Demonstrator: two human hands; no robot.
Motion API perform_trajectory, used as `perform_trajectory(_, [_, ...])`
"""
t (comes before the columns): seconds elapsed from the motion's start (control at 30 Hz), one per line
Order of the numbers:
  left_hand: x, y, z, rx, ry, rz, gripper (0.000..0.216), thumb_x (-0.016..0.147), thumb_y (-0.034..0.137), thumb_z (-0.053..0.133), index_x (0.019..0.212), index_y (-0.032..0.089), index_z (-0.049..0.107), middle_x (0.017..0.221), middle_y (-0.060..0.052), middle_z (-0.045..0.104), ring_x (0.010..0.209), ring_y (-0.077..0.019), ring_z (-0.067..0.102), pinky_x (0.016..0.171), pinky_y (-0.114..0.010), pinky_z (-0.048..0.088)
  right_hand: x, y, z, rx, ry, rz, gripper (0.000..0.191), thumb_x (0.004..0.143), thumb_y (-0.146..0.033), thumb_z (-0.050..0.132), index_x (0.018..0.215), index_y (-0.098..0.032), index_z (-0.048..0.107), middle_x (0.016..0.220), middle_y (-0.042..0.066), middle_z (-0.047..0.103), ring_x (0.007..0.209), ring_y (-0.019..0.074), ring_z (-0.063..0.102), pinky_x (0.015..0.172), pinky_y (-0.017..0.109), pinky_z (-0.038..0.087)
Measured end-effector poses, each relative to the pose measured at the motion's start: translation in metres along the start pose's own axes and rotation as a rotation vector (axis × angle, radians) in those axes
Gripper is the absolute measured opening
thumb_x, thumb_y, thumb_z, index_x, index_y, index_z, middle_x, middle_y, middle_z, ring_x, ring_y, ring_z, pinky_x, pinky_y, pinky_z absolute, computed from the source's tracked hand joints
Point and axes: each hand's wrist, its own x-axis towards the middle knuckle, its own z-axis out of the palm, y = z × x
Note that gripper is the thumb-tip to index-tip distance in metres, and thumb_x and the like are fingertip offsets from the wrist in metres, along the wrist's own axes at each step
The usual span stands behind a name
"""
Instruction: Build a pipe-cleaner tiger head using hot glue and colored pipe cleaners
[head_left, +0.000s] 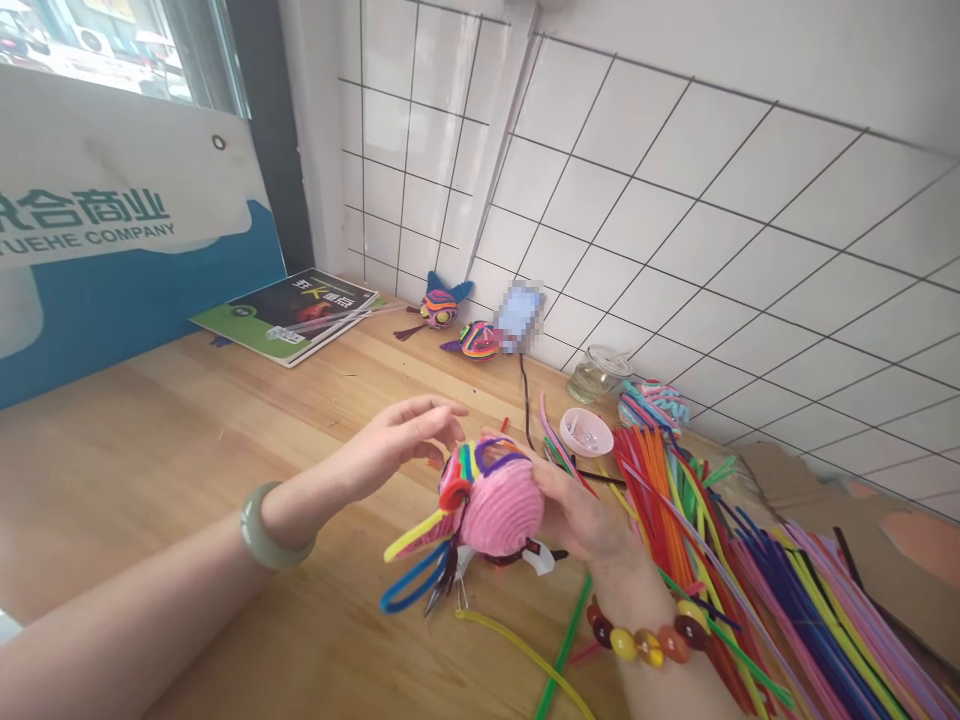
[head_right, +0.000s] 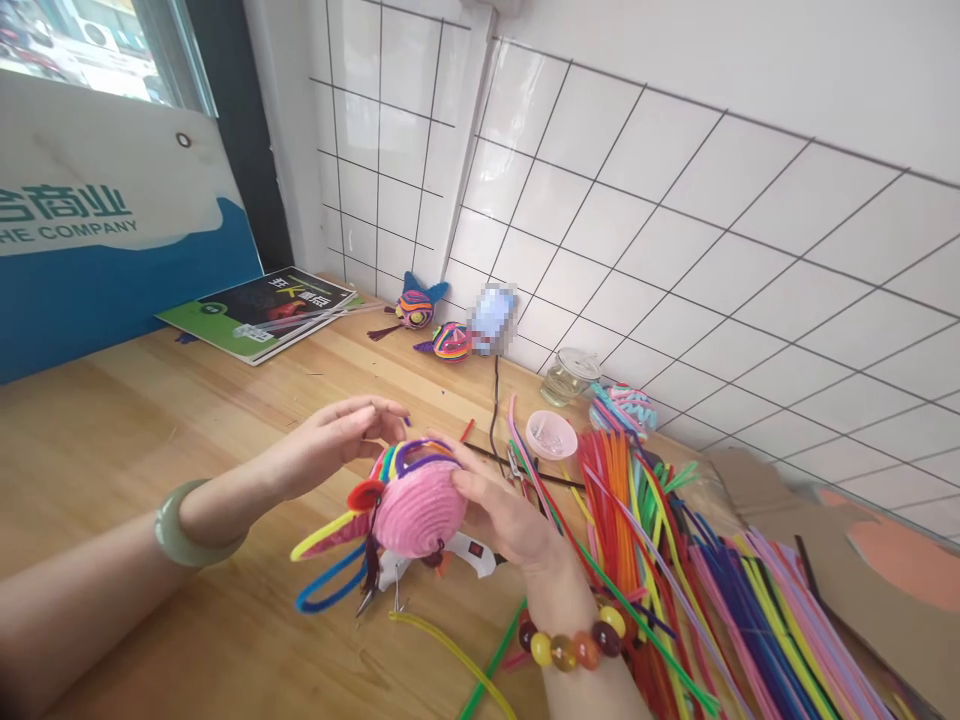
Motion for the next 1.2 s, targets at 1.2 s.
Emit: perform_trajectory(1.2, [0.015,-0.009,-0.018,-0.244,0.509,0.084,0.023,0.068,0.020,0.079,0.086,0.012,0.067,0.085,-0.008,0.074,0.078,-0.0149,0.069,0.081,-0.029,0.053,0.006,-0.012,0.014,-0.490,0.506,-0.483,0.075,0.080,-0.039,0.065,0.144,-0.027,0.029,0.136,0.007,0.053,0.125,0.0246,0.050,0.105,0.044,0.040])
